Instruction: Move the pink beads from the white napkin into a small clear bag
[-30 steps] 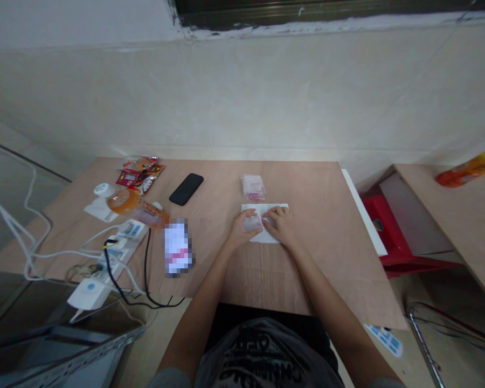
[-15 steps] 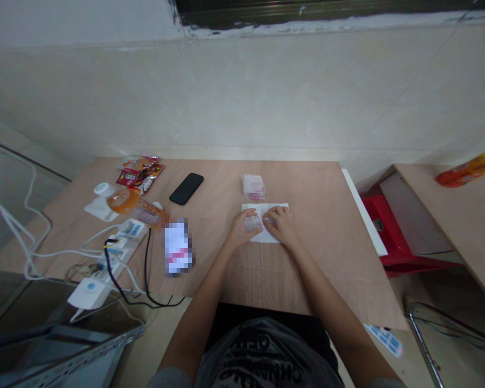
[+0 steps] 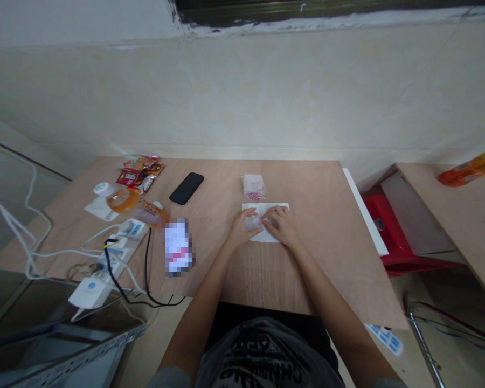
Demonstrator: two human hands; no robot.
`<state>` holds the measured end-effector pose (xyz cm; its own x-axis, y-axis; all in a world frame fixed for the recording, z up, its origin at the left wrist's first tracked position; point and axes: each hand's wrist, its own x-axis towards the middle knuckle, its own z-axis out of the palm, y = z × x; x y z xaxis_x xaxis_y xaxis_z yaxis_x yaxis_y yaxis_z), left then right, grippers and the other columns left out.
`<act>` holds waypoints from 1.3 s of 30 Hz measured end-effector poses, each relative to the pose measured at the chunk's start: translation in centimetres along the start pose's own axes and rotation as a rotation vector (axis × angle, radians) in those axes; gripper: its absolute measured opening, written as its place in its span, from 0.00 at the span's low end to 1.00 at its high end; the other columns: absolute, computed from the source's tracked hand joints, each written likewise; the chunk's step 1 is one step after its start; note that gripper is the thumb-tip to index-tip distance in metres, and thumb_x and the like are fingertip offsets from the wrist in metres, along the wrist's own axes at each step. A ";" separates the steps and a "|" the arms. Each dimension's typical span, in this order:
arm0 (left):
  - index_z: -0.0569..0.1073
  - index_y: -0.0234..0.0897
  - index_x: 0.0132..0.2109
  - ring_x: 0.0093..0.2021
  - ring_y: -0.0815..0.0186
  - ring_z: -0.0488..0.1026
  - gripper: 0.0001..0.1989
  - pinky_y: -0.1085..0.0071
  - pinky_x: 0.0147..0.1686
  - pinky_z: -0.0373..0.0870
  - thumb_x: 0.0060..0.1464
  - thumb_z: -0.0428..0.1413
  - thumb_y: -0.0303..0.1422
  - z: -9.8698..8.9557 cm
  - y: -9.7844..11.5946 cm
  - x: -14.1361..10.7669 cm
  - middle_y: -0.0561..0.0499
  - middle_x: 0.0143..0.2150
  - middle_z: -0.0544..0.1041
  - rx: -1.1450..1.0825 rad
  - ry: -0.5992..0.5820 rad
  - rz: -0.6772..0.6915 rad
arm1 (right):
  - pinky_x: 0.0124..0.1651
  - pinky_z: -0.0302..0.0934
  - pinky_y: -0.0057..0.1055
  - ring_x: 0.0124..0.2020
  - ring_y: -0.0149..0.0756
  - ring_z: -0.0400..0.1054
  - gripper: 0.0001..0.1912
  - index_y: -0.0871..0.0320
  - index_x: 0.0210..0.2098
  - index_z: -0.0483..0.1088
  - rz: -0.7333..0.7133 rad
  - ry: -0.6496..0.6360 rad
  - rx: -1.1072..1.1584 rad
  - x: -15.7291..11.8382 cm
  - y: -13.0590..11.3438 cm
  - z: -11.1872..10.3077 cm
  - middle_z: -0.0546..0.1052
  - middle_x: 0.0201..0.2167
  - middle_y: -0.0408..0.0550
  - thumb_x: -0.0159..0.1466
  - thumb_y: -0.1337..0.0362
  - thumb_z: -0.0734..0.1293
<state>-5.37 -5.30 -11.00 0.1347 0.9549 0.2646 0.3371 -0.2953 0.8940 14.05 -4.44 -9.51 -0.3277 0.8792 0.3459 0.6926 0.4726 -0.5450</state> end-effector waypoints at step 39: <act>0.69 0.40 0.52 0.49 0.57 0.75 0.29 0.56 0.53 0.68 0.43 0.67 0.39 -0.4 1.8 -0.1 0.44 0.47 0.77 -0.153 0.273 -0.082 | 0.43 0.64 0.34 0.37 0.37 0.72 0.13 0.54 0.41 0.72 0.218 0.019 0.645 0.4 -3.5 -0.5 0.79 0.34 0.46 0.64 0.52 0.65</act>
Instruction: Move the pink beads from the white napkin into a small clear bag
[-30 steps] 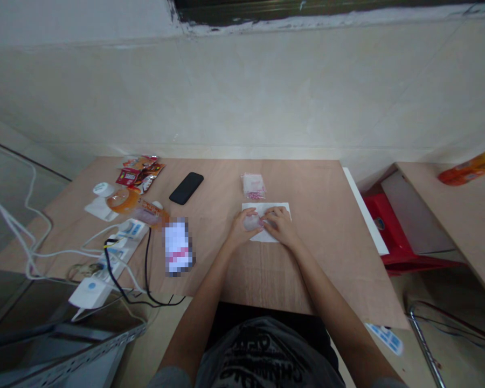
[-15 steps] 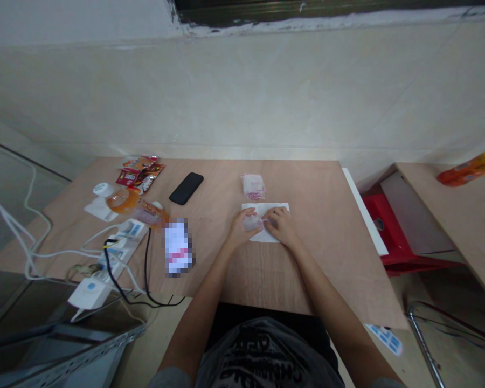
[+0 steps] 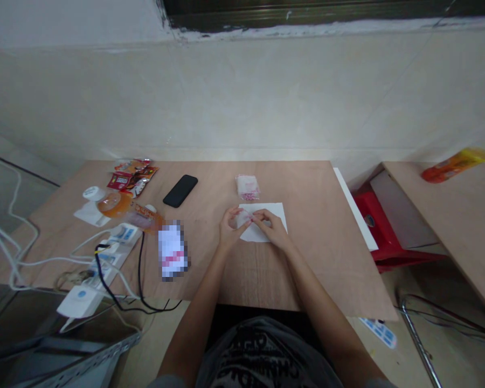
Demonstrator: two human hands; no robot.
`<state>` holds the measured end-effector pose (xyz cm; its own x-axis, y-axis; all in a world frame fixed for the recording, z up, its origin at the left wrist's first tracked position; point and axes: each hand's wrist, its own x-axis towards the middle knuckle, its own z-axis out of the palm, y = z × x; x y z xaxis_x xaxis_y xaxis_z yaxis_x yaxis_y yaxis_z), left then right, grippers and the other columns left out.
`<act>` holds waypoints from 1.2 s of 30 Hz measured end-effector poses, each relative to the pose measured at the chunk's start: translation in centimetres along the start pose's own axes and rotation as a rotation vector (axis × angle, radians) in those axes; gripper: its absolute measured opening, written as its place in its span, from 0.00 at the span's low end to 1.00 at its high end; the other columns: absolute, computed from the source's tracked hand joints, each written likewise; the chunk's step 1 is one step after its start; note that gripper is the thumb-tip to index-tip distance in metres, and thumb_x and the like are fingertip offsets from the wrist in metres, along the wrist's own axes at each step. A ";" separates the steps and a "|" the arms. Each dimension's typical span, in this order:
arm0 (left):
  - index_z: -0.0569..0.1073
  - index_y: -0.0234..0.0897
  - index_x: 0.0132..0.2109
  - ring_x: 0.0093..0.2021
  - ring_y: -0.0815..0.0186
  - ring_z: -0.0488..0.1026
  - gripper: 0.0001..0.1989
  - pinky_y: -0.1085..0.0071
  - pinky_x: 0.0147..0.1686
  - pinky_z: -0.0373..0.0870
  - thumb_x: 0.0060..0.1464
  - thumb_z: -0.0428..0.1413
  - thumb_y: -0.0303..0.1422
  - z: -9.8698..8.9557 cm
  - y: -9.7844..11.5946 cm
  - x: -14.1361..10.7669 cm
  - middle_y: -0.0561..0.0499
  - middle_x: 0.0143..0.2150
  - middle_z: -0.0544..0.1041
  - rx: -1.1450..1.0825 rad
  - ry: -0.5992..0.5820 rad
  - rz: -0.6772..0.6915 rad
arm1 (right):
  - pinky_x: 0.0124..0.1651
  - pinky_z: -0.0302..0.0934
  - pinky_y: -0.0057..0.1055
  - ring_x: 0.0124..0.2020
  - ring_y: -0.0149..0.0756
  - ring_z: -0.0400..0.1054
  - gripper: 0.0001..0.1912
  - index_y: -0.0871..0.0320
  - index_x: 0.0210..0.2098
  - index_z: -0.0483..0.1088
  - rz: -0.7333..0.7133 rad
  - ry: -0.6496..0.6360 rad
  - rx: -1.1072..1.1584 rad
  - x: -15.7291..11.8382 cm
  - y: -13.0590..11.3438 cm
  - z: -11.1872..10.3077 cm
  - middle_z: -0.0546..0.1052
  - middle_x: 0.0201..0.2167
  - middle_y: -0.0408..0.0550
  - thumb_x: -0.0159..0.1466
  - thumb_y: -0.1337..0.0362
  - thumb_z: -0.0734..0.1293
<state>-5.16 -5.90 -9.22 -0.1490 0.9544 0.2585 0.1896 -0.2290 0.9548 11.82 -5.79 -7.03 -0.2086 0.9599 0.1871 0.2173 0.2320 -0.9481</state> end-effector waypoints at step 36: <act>0.66 0.41 0.51 0.26 0.71 0.72 0.26 0.74 0.28 0.73 0.44 0.62 0.36 0.2 4.5 -0.6 0.57 0.29 0.72 -0.266 0.044 -0.182 | 0.42 0.63 0.36 0.33 0.37 0.68 0.12 0.54 0.44 0.70 -0.081 0.230 -0.118 -1.5 -1.2 -1.2 0.75 0.30 0.44 0.62 0.58 0.65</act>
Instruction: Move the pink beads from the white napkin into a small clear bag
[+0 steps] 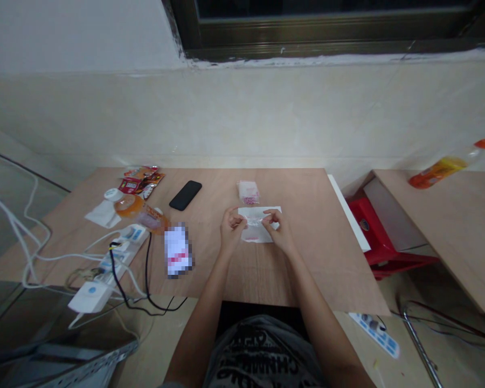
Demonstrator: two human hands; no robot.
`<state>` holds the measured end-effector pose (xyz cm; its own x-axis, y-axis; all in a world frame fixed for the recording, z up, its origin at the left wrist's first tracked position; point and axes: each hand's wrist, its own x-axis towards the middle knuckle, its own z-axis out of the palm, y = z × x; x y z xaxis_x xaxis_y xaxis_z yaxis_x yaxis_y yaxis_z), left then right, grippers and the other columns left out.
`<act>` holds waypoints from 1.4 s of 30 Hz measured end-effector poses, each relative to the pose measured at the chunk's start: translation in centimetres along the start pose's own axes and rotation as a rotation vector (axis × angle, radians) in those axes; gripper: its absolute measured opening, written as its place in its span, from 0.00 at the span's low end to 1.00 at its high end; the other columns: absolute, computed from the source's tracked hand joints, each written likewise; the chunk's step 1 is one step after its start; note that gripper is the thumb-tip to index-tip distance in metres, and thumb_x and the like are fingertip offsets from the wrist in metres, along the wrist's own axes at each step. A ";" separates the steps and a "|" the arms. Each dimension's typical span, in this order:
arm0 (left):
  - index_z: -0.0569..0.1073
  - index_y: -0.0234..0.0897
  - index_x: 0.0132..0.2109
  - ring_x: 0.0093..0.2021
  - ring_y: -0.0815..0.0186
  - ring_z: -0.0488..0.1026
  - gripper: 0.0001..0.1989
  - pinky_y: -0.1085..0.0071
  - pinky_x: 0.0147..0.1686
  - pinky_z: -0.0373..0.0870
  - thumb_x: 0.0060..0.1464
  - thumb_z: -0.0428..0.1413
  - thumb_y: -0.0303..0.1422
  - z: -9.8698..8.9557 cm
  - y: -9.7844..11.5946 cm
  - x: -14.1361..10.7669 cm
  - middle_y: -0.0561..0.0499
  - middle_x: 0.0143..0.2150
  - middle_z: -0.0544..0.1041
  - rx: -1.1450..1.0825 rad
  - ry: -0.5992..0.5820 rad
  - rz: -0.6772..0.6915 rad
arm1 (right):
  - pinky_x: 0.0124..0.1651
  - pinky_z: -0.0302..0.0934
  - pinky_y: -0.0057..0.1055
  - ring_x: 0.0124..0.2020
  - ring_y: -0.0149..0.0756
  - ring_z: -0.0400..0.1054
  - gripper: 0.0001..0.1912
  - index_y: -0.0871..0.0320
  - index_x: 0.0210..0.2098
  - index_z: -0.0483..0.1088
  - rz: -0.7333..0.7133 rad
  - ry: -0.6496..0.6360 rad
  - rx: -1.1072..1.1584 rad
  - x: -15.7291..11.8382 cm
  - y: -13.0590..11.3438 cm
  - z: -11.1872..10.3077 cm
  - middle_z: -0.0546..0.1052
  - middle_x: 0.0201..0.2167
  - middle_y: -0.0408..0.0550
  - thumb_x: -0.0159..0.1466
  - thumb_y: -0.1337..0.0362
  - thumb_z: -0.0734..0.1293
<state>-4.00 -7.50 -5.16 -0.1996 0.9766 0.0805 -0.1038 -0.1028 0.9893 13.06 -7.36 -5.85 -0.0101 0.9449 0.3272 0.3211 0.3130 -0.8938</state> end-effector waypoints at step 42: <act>0.77 0.35 0.47 0.36 0.61 0.79 0.27 0.68 0.37 0.76 0.38 0.70 0.35 0.8 3.7 0.9 0.44 0.40 0.82 0.008 -0.221 -0.094 | 0.53 0.62 0.42 0.40 0.41 0.74 0.20 0.53 0.51 0.74 0.051 -0.051 0.165 0.5 0.4 -2.2 0.81 0.33 0.47 0.62 0.53 0.68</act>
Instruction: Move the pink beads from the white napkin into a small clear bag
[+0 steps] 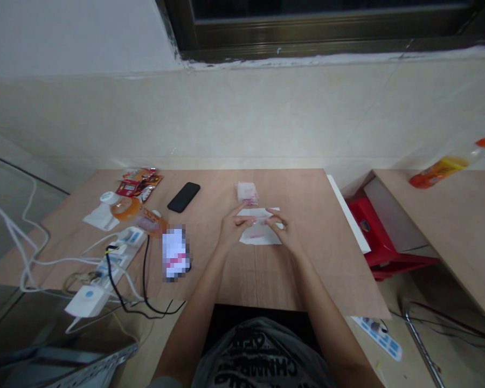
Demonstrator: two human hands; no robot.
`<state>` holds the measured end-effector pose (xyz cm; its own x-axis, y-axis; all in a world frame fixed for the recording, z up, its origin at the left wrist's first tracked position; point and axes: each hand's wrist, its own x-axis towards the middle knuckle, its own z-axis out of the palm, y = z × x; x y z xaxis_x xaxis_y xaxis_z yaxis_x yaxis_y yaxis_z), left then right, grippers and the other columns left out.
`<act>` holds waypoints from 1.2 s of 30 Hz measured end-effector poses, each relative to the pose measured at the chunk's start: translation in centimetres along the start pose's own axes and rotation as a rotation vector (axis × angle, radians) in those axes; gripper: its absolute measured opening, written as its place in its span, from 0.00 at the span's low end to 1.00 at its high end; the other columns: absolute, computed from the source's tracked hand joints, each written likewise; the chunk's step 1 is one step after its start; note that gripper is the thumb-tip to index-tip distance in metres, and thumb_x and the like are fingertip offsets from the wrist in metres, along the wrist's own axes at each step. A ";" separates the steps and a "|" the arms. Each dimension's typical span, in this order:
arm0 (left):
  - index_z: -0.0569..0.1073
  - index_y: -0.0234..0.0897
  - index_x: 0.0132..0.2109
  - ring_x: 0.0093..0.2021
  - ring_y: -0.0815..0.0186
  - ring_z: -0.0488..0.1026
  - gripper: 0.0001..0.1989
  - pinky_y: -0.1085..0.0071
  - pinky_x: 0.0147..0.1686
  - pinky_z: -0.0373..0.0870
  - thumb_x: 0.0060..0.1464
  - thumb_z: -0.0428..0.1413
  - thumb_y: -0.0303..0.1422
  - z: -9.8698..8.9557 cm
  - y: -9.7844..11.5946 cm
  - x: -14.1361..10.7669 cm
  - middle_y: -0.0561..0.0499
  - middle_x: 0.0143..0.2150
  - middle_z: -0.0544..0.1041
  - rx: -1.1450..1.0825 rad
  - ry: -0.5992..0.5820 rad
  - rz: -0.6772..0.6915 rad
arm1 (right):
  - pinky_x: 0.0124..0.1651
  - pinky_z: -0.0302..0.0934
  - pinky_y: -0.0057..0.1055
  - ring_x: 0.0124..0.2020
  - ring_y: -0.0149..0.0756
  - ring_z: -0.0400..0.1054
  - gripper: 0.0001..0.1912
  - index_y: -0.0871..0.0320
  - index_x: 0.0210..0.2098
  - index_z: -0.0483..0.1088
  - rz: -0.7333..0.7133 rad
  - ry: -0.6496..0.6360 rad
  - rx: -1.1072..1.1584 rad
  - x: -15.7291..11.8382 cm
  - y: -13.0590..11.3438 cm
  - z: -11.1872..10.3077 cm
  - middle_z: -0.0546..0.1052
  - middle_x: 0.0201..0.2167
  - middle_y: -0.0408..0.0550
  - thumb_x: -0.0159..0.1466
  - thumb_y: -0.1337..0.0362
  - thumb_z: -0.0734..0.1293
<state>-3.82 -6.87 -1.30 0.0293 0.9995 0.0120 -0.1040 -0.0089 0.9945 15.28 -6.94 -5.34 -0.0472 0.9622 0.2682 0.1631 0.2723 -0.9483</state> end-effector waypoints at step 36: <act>0.73 0.39 0.41 0.43 0.65 0.73 0.15 0.71 0.43 0.69 0.43 0.64 0.32 -1.9 -4.4 13.8 0.46 0.43 0.76 0.137 0.411 0.206 | 0.29 0.57 0.30 0.24 0.35 0.64 0.17 0.57 0.29 0.73 0.206 0.212 -0.079 0.0 4.9 -1.8 0.72 0.22 0.44 0.59 0.49 0.65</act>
<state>-4.87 7.06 -5.71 -0.3765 0.9056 0.1953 0.0663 -0.1840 0.9807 17.82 -5.64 -9.71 0.2003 0.9736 0.1095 0.2245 0.0632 -0.9724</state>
